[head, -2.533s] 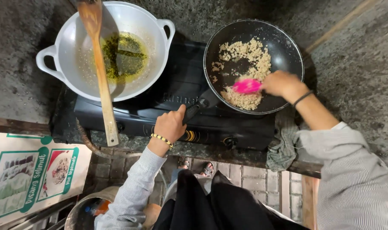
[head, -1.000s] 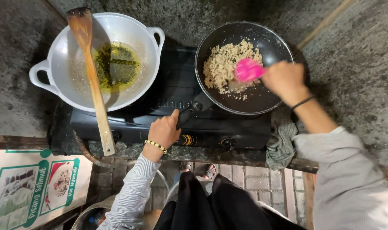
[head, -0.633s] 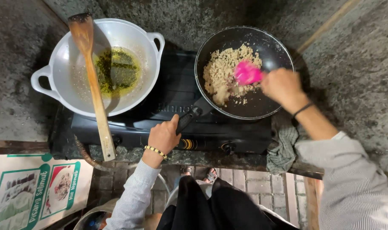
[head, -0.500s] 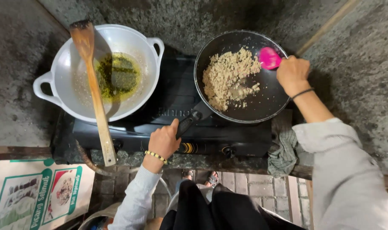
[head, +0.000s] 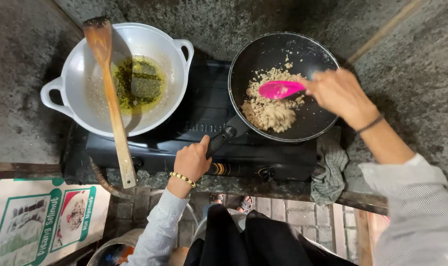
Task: Stirring and sautéing minced ingredients in a frying pan on a gas stove using a spatula.
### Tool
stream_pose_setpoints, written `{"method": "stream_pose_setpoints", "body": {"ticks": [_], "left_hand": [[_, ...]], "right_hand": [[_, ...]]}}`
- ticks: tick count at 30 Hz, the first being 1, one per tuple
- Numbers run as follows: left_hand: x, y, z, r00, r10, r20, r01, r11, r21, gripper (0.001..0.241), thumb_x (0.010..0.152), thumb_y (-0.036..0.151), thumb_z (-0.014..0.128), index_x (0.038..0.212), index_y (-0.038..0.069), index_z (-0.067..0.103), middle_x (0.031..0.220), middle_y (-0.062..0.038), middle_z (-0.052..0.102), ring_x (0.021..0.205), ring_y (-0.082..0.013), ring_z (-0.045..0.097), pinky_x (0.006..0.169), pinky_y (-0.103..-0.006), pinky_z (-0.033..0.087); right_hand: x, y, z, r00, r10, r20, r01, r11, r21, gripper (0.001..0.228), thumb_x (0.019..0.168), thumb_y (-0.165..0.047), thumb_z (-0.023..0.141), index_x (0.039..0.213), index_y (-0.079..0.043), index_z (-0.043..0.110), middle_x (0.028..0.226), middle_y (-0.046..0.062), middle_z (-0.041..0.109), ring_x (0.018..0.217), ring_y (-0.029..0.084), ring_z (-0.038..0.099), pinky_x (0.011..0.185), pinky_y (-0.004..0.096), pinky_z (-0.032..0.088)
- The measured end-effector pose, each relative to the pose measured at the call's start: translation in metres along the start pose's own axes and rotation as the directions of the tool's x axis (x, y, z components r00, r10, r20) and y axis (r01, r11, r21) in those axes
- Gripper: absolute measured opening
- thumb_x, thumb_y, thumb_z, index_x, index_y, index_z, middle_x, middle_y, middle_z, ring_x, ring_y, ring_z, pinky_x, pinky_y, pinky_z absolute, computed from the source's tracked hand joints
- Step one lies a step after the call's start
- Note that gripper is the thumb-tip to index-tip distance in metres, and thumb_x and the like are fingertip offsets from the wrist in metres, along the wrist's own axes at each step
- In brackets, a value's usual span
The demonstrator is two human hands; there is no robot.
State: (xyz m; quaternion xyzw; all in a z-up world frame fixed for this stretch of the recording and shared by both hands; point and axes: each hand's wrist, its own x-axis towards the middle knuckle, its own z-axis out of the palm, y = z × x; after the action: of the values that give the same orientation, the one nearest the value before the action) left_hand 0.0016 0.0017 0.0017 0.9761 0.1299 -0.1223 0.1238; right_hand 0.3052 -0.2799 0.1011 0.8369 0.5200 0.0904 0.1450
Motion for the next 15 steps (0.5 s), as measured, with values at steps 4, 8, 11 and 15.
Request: {"method": "stream_pose_setpoints", "body": {"ticks": [4,8,11,15], "left_hand": [[0.005,-0.001,-0.001,1.000,0.005,-0.009,-0.005,1.000,0.007,0.070,0.086,0.030,0.076,0.146,0.007,0.049,0.089,-0.020,0.075,0.083,-0.0373,0.075,0.071,-0.0521,0.064],[0.003,-0.001,0.003,1.000,0.012,-0.018,-0.012,1.000,0.005,0.068,0.086,0.029,0.076,0.145,0.007,0.050,0.089,-0.020,0.075,0.082,-0.0377,0.075,0.071,-0.0526,0.065],[0.002,-0.001,0.002,1.000,0.011,-0.016,-0.011,1.000,0.003,0.068,0.086,0.029,0.075,0.145,0.007,0.049,0.091,-0.020,0.075,0.084,-0.0378,0.075,0.072,-0.0526,0.064],[0.002,-0.002,0.005,1.000,0.015,-0.016,-0.015,1.000,0.009,0.068,0.086,0.029,0.075,0.146,0.008,0.049,0.091,-0.020,0.075,0.084,-0.0378,0.075,0.072,-0.0523,0.064]], "right_hand": [[-0.022,-0.045,0.036,0.998,0.007,0.062,-0.001,0.995,-0.100,0.020,0.097,-0.040,0.054,0.087,-0.031,0.068,0.072,-0.003,0.068,0.064,0.019,0.072,0.062,0.037,0.059],[-0.015,-0.001,0.082,0.964,0.190,0.184,-0.189,0.982,-0.019,0.038,0.106,-0.039,0.049,0.081,-0.018,0.068,0.070,0.005,0.073,0.068,0.029,0.076,0.059,0.041,0.059],[0.004,-0.022,0.050,0.947,0.223,0.230,-0.243,0.968,0.059,0.035,0.105,-0.034,0.048,0.085,-0.018,0.071,0.075,0.010,0.074,0.075,0.034,0.077,0.065,0.045,0.061],[0.002,-0.097,0.016,0.926,0.157,0.343,-0.272,0.907,0.321,0.024,0.099,-0.033,0.051,0.094,-0.027,0.073,0.091,0.015,0.078,0.091,0.041,0.077,0.076,0.055,0.061]]}}
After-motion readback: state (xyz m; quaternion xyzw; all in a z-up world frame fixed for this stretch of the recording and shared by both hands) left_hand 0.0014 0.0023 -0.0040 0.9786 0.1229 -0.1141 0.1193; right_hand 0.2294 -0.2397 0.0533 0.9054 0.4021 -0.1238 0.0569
